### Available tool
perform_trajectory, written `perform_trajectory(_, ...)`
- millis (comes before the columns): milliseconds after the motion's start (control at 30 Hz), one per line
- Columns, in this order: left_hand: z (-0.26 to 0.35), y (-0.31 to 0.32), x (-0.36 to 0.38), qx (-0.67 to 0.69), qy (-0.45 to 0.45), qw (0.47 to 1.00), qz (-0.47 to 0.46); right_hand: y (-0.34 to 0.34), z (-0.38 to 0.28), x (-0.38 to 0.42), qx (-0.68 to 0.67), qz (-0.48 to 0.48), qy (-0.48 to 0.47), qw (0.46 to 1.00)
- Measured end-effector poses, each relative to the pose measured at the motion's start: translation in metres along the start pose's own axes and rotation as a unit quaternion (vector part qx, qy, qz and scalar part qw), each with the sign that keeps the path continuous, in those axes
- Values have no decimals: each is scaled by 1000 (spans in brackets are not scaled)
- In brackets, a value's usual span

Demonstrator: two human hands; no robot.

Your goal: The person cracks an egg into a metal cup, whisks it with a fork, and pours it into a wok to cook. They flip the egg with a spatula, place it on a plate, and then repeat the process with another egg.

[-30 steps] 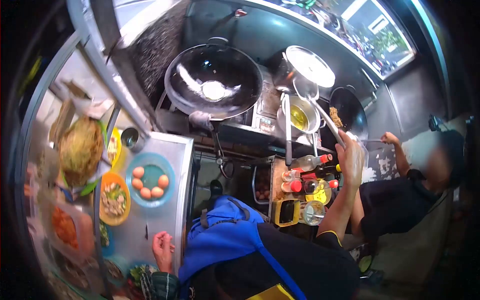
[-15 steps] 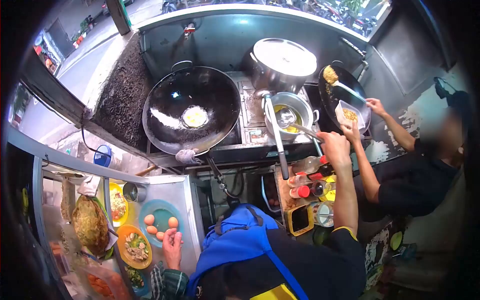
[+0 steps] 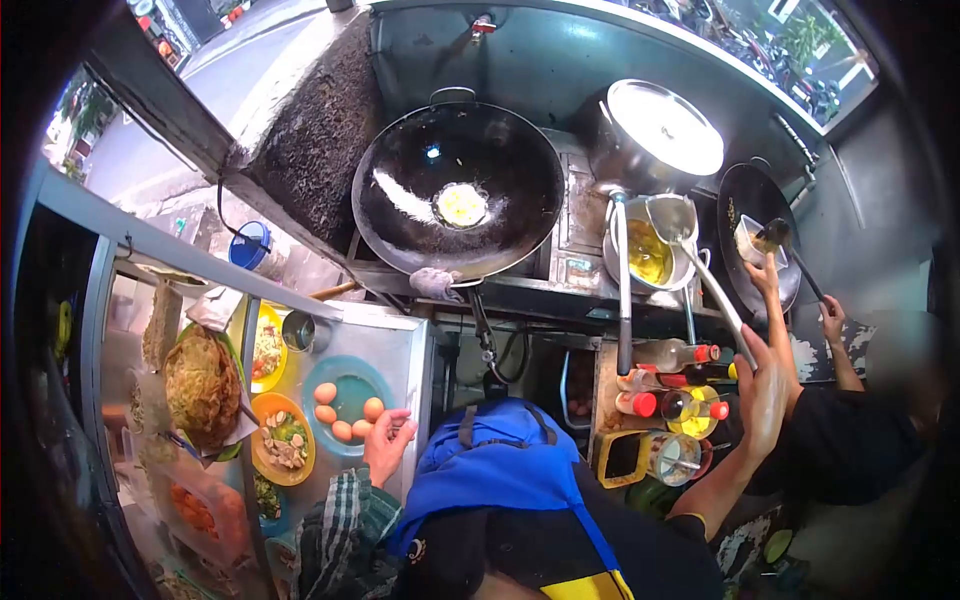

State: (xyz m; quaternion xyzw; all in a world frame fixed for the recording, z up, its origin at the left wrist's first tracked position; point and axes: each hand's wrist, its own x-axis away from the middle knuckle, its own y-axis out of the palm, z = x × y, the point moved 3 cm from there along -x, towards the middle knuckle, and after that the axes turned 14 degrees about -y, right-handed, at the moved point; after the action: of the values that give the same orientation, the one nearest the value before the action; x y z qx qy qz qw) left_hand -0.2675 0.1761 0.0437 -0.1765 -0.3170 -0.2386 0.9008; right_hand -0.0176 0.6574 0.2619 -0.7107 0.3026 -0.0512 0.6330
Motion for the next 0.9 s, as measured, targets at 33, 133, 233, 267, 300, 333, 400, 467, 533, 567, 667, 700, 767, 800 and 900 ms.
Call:
perform_trajectory(33,-3,-2,0,0,5,1000,0,0,-1,-1,-1,9,-6,1000)
perform_trajectory(133,-14,-14,8,-10,12,1000,-10,-12,-42,-25,0,24,-58,998)
perform_trajectory(233,-18,-27,26,25,-13,999,-18,2,-78,-45,-26,-20,-56,998)
perform_trajectory(267,-25,-31,29,32,-11,999,-14,8,-93,-54,-20,-35,-65,997)
perform_trajectory(300,-33,-35,32,29,0,1000,-6,19,-106,-62,-26,-54,-81,995)
perform_trajectory(333,-39,-38,35,26,12,1000,2,32,-116,-71,-31,-72,-97,992)
perform_trajectory(400,-46,-42,44,47,19,999,13,74,-128,-90,-79,-52,-177,980)
perform_trajectory(467,-49,-45,53,36,29,998,41,130,-139,-124,-78,-121,-206,968)
perform_trajectory(533,-55,-46,58,31,34,998,41,176,-159,-162,-115,-164,-215,956)
perform_trajectory(567,-58,-46,60,21,34,999,36,196,-168,-179,-107,-162,-213,958)
perform_trajectory(667,-66,-44,66,-16,41,998,49,241,-182,-221,-108,-142,-159,971)
perform_trajectory(700,-67,-43,69,-16,40,998,46,243,-187,-227,-67,-78,-190,976)
perform_trajectory(767,-78,-43,74,10,36,998,51,233,-193,-240,36,-115,-182,976)
perform_trajectory(800,-81,-42,75,35,28,998,49,218,-199,-243,142,-153,-165,964)
perform_trajectory(900,-79,-36,79,88,0,995,49,161,-191,-238,157,-139,-229,951)
